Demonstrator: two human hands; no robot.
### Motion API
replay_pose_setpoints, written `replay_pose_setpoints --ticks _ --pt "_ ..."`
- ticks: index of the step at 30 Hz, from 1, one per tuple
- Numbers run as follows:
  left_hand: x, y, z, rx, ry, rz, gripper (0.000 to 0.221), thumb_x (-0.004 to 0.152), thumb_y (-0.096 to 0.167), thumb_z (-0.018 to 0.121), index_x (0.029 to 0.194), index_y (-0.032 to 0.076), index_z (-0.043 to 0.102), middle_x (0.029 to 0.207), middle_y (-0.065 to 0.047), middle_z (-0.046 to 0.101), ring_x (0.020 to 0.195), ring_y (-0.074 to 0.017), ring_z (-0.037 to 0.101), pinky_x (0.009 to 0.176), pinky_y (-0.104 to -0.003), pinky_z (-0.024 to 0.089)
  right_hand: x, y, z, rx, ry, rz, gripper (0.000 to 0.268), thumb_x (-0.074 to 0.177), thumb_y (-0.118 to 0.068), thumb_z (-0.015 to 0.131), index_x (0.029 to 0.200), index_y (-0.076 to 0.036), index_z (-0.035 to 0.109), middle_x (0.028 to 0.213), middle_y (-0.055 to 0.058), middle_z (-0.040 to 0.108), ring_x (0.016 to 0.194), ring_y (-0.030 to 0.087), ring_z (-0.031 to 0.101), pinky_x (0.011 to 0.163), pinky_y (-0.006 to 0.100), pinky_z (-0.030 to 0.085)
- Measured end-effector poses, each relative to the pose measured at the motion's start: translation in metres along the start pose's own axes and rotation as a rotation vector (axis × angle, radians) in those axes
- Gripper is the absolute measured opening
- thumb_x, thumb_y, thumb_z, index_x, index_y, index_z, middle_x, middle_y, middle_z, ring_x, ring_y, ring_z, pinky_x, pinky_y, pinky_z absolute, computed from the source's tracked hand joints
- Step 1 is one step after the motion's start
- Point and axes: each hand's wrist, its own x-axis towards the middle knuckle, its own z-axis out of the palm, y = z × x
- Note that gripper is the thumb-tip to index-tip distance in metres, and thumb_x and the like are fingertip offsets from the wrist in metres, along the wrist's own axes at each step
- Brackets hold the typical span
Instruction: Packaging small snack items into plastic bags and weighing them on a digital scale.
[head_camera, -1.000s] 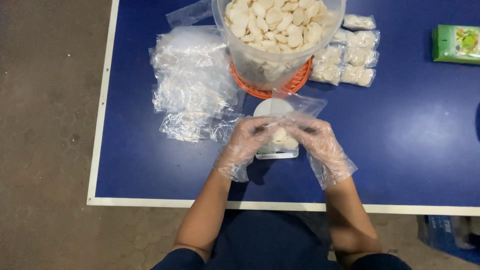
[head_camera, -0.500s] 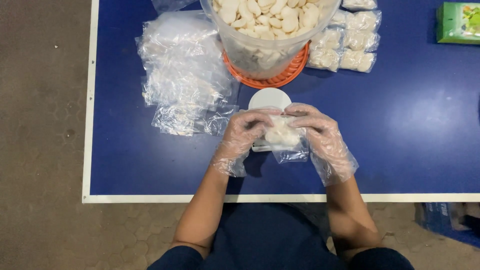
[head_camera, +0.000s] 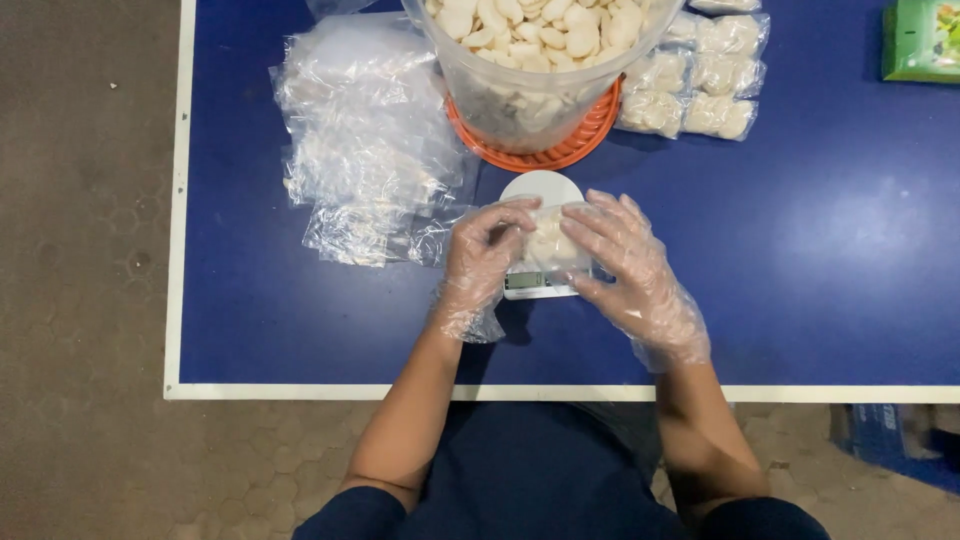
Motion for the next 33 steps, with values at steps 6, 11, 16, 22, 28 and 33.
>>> replay_pose_setpoints --ticks 6,11,16,22,28,33 --pt "-0.001 -0.017 0.004 0.026 -0.011 -0.112 0.021 0.082 -0.001 0.065 0.088 0.012 0.079 0.091 -0.009 0.077 0.082 -0.0157 0.071 0.073 -0.031 0.062 0.002 -0.011 -0.003 0.032 0.226 -0.116 0.013 0.086 -0.002 0.077 0.097 -0.008 0.082 0.095 0.010 0.079 0.107 0.034 0.074 0.120 0.054 0.036" --pt "0.000 -0.016 0.006 -0.130 0.112 -0.190 0.020 0.081 -0.003 0.064 0.089 0.007 0.079 0.083 -0.010 0.072 0.071 -0.0106 0.064 0.059 -0.026 0.061 -0.007 -0.002 -0.007 0.253 0.354 -0.070 0.023 0.082 -0.009 0.081 0.102 0.001 0.073 0.095 0.019 0.074 0.103 0.041 0.073 0.112 0.059 0.048" --pt "-0.003 -0.006 0.010 -0.206 0.133 -0.287 0.018 0.081 -0.003 0.066 0.088 0.007 0.078 0.085 -0.010 0.071 0.064 -0.0095 0.064 0.051 -0.024 0.061 -0.006 0.004 -0.006 0.571 0.125 0.260 0.119 0.062 -0.016 0.093 0.161 -0.014 0.026 0.161 0.021 0.036 0.146 0.040 0.039 0.120 0.056 0.036" --pt "-0.008 -0.005 0.009 -0.210 0.014 -0.388 0.015 0.081 0.002 0.065 0.088 0.008 0.076 0.091 -0.013 0.070 0.071 -0.0127 0.064 0.054 -0.028 0.063 -0.004 0.016 0.013 0.393 0.004 0.140 0.056 0.074 -0.017 0.090 0.123 0.000 0.069 0.126 0.023 0.067 0.121 0.042 0.065 0.100 0.058 0.052" --pt "-0.011 -0.003 -0.004 -0.265 -0.093 -0.295 0.029 0.088 0.013 0.080 0.115 0.007 0.074 0.110 -0.017 0.071 0.098 -0.0205 0.067 0.080 -0.038 0.065 -0.018 0.047 0.028 0.507 0.127 0.471 0.033 0.081 -0.011 0.087 0.108 0.003 0.075 0.098 0.024 0.073 0.087 0.032 0.073 0.075 0.044 0.061" --pt "-0.007 -0.013 -0.005 -0.181 -0.135 -0.236 0.050 0.077 0.007 0.090 0.123 0.010 0.073 0.110 -0.010 0.071 0.098 -0.0149 0.067 0.079 -0.031 0.065 -0.017 0.058 0.033 0.577 0.164 0.583 0.041 0.091 -0.007 0.079 0.128 0.005 0.065 0.092 0.025 0.065 0.069 0.028 0.072 0.053 0.037 0.064"
